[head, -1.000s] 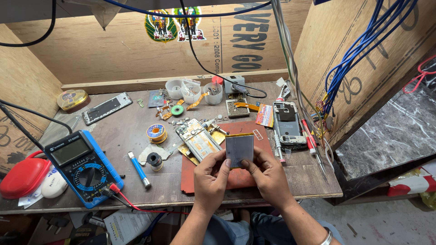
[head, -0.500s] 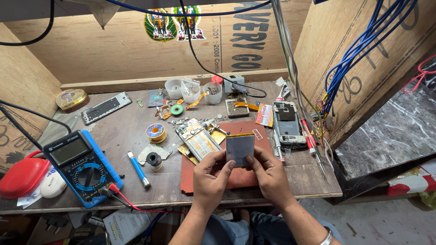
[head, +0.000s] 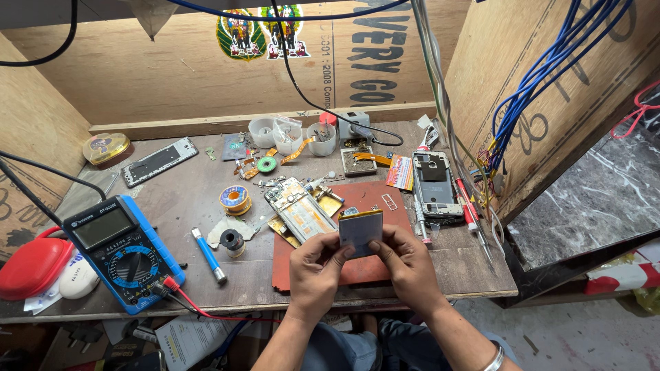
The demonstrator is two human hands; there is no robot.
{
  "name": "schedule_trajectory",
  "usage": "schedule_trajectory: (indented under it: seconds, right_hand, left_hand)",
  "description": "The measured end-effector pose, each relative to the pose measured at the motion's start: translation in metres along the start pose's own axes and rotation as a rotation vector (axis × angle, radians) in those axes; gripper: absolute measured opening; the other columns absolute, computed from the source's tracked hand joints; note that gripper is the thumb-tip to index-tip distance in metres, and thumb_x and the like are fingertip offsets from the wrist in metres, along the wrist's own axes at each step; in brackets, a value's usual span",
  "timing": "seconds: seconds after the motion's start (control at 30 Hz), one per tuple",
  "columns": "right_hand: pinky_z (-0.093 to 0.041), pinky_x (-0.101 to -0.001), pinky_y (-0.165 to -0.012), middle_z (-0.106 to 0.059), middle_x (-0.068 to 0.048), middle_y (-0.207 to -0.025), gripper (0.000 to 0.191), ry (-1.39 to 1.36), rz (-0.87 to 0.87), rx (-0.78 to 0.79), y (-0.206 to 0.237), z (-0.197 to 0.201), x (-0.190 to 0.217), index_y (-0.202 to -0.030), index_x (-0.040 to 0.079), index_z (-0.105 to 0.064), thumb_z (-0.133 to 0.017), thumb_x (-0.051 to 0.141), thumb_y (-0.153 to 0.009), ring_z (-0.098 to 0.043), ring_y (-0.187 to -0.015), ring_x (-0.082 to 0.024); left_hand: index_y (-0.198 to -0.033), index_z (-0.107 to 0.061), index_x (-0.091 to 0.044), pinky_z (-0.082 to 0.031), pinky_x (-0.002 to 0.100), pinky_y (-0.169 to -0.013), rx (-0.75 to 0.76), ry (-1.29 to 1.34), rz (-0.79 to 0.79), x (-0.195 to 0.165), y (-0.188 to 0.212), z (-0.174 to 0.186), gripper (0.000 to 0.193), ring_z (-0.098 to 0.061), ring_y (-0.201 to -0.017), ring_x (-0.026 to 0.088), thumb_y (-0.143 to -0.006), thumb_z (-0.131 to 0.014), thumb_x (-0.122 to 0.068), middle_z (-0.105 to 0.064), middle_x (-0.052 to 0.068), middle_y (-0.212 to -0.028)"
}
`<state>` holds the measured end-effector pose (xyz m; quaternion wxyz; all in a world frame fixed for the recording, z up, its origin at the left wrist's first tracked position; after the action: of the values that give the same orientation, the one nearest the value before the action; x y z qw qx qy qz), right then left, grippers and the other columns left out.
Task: The person holds a disassembled phone in one hand and peels the old battery off its back, then bends and flexes the removed battery pack. They open a drawer under the bench, rummage through battery packs, place the old battery on the mat, and press a battery into the phone body, working over a cluttered repair bench with a multimeter and other phone parts.
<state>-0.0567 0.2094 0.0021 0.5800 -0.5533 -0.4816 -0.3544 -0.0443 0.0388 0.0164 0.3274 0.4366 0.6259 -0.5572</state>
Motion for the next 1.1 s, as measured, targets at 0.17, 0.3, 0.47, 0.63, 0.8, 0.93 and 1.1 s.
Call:
schedule_trajectory:
  seconds: [0.17, 0.3, 0.47, 0.63, 0.8, 0.93, 1.1]
  right_hand:
    - [-0.056, -0.0332, -0.097, -0.075, -0.012, -0.112, 0.025, -0.01, 0.011, 0.009, 0.0, -0.001, 0.0, -0.122, -0.004, -0.066, -0.062, 0.004, -0.099, -0.07, -0.108, -0.018]
    - [-0.056, -0.0309, -0.096, -0.074, -0.009, -0.114, 0.027, -0.05, 0.013, 0.018, -0.001, -0.001, 0.0, -0.123, -0.002, -0.064, -0.061, 0.008, -0.099, -0.069, -0.108, -0.015]
    - [-0.053, -0.0268, -0.08, -0.073, -0.005, -0.102, 0.027, 0.043, 0.011, -0.044, -0.001, 0.007, -0.001, -0.123, -0.002, -0.068, -0.066, 0.012, -0.099, -0.062, -0.089, -0.01]
    - [-0.052, -0.0264, -0.078, -0.072, -0.003, -0.1, 0.027, 0.03, 0.004, -0.037, -0.003, 0.006, -0.002, -0.122, -0.001, -0.069, -0.066, 0.012, -0.099, -0.06, -0.086, -0.009]
    - [-0.053, -0.0249, -0.079, -0.073, -0.003, -0.099, 0.025, 0.026, 0.006, -0.013, -0.002, 0.001, 0.001, -0.121, 0.0, -0.068, -0.065, 0.009, -0.098, -0.064, -0.088, -0.008]
    - [-0.053, -0.024, -0.077, -0.073, -0.003, -0.097, 0.022, 0.08, 0.013, -0.005, -0.003, -0.001, 0.003, -0.119, -0.001, -0.068, -0.065, 0.008, -0.098, -0.065, -0.087, -0.008]
    - [-0.052, -0.0236, -0.074, -0.072, -0.002, -0.094, 0.019, 0.122, 0.016, 0.018, -0.006, -0.003, 0.005, -0.115, -0.001, -0.069, -0.065, 0.01, -0.099, -0.062, -0.083, -0.006]
  left_hand:
    - [-0.109, -0.071, 0.006, -0.059, 0.026, -0.086, 0.0, -0.003, -0.031, -0.003, 0.001, -0.001, 0.017, -0.07, -0.096, 0.012, -0.093, -0.073, 0.001, -0.075, 0.01, -0.102]
    - [-0.114, -0.071, 0.006, -0.059, 0.026, -0.088, 0.001, -0.006, -0.059, -0.006, 0.0, -0.003, 0.02, -0.071, -0.098, 0.012, -0.095, -0.072, -0.002, -0.074, 0.01, -0.104]
    - [-0.12, -0.07, 0.004, -0.056, 0.023, -0.084, -0.016, 0.026, -0.013, -0.006, -0.002, -0.002, 0.026, -0.069, -0.095, 0.009, -0.099, -0.066, -0.011, -0.074, 0.006, -0.105]
    - [-0.116, -0.075, 0.004, -0.048, 0.022, -0.067, -0.024, -0.107, 0.016, -0.006, -0.003, -0.001, 0.024, -0.056, -0.076, 0.007, -0.096, -0.072, -0.009, -0.071, 0.006, -0.094]
    - [-0.103, -0.074, 0.004, -0.052, 0.02, -0.069, -0.026, -0.079, 0.0, -0.01, -0.004, -0.002, 0.016, -0.063, -0.079, 0.005, -0.094, -0.074, -0.009, -0.072, 0.003, -0.091]
    - [-0.095, -0.072, 0.004, -0.051, 0.021, -0.068, -0.042, -0.127, -0.025, -0.012, -0.005, -0.001, 0.012, -0.061, -0.077, 0.006, -0.095, -0.073, -0.008, -0.071, 0.003, -0.087]
    - [-0.093, -0.071, 0.003, -0.052, 0.024, -0.071, -0.047, -0.207, -0.115, -0.02, -0.005, 0.001, 0.009, -0.064, -0.078, 0.009, -0.095, -0.07, -0.006, -0.071, 0.004, -0.085]
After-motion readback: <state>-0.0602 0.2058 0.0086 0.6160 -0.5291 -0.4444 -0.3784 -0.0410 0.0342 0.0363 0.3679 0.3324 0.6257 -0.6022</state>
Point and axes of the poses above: each hand's wrist, its own y-axis away from the middle knuckle, its own z-axis out of the back of the hand, x = y × z, the point moved 8 cm from there along -y, towards the middle knuckle
